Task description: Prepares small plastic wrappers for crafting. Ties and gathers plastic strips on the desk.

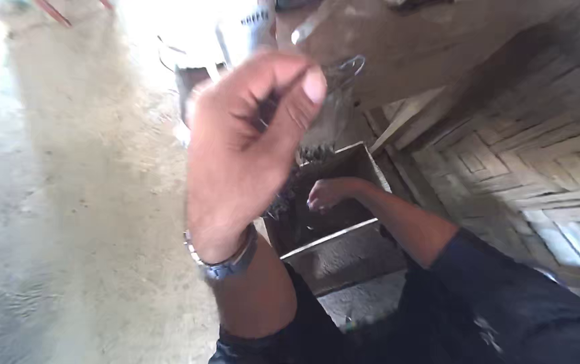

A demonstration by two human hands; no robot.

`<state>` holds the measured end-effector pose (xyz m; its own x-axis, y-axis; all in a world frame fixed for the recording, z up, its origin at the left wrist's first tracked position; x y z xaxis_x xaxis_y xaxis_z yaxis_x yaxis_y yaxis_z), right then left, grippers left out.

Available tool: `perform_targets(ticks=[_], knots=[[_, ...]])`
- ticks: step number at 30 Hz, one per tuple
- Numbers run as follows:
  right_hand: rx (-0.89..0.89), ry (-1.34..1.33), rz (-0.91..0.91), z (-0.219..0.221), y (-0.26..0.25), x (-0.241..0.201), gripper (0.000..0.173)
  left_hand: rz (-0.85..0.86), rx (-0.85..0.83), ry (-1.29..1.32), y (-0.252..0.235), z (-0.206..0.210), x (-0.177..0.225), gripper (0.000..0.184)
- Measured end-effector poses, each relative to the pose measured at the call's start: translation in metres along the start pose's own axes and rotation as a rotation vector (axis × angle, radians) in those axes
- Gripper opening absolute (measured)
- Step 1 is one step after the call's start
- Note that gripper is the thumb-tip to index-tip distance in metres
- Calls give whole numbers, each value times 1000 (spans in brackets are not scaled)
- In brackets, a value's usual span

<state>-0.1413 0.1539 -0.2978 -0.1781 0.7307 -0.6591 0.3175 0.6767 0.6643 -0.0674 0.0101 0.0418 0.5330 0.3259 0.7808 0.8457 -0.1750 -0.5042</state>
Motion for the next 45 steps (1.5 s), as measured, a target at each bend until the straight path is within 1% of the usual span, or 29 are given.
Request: perform_targets(ticks=[2,4,6,7,8,9,11,13,15,17,19,21,24,27,31,33,36,37,39,41,45], knots=[[30,-112,-246,-12,60,-59,26,-6,-71,-92,-5,13,-2,22],[73,-335,-588,-26,116,-101,24,3,-177,-117,-11,33,-7,26],[85,-557,-917,-41,161,-122,30,16,-309,-113,-19,60,-18,31],[77,-638,-1047,-49,177,-126,32,-1,-370,-112,-22,74,-24,31],[63,-703,-1135,-56,188,-125,34,-33,-407,-100,-24,85,-30,29],[67,-739,-1173,-62,192,-120,33,-77,-417,-76,-25,94,-35,29],[111,-780,-1162,-65,194,-108,31,-149,-401,-66,-28,103,-41,29],[166,-824,-1137,-68,191,-96,29,-165,-373,-74,-33,104,-44,26],[261,-875,-1105,-73,189,-86,29,-124,-374,-96,-38,104,-47,22],[311,-919,-1070,-76,190,-77,29,-74,-390,-140,-40,105,-49,16],[293,-942,-1012,-77,192,-68,29,-64,-419,-173,-41,106,-49,15],[223,-956,-999,-76,197,-63,29,-62,-428,-212,-41,107,-49,16],[228,-1013,-1086,-82,208,-60,26,-36,-410,-203,-43,109,-49,16],[259,-1065,-1218,-87,213,-59,30,-36,-420,-171,-42,113,-48,15],[405,-1044,-1285,-92,214,-60,39,-79,-514,-184,-36,120,-55,14],[507,-1040,-1267,-97,213,-56,39,-119,-597,-222,-31,125,-64,13],[720,-975,-1115,-102,212,-48,21,-150,-665,-217,-27,130,-75,14],[785,-1001,-1056,-103,210,-44,18,-150,-670,-217,-27,131,-77,13],[850,-1031,-1008,-103,209,-42,21,-150,-676,-232,-26,131,-80,13],[876,-1076,-992,-105,210,-40,23,-168,-676,-258,-27,129,-84,13],[1017,-1200,-986,-121,202,-17,22,-200,-612,-316,-31,118,-87,15]])
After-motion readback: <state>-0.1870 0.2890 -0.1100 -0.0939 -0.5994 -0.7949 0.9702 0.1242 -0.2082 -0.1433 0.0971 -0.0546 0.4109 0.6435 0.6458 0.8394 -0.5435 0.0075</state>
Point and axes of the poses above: each hand's wrist, its own y-axis away from the middle knuckle, its own z-axis out of the palm, x = y × z, the point moved 8 cm from there along -y, towards the middle knuckle, and after that the axes turned 3 degrees about -x, right-handed, at the moved point
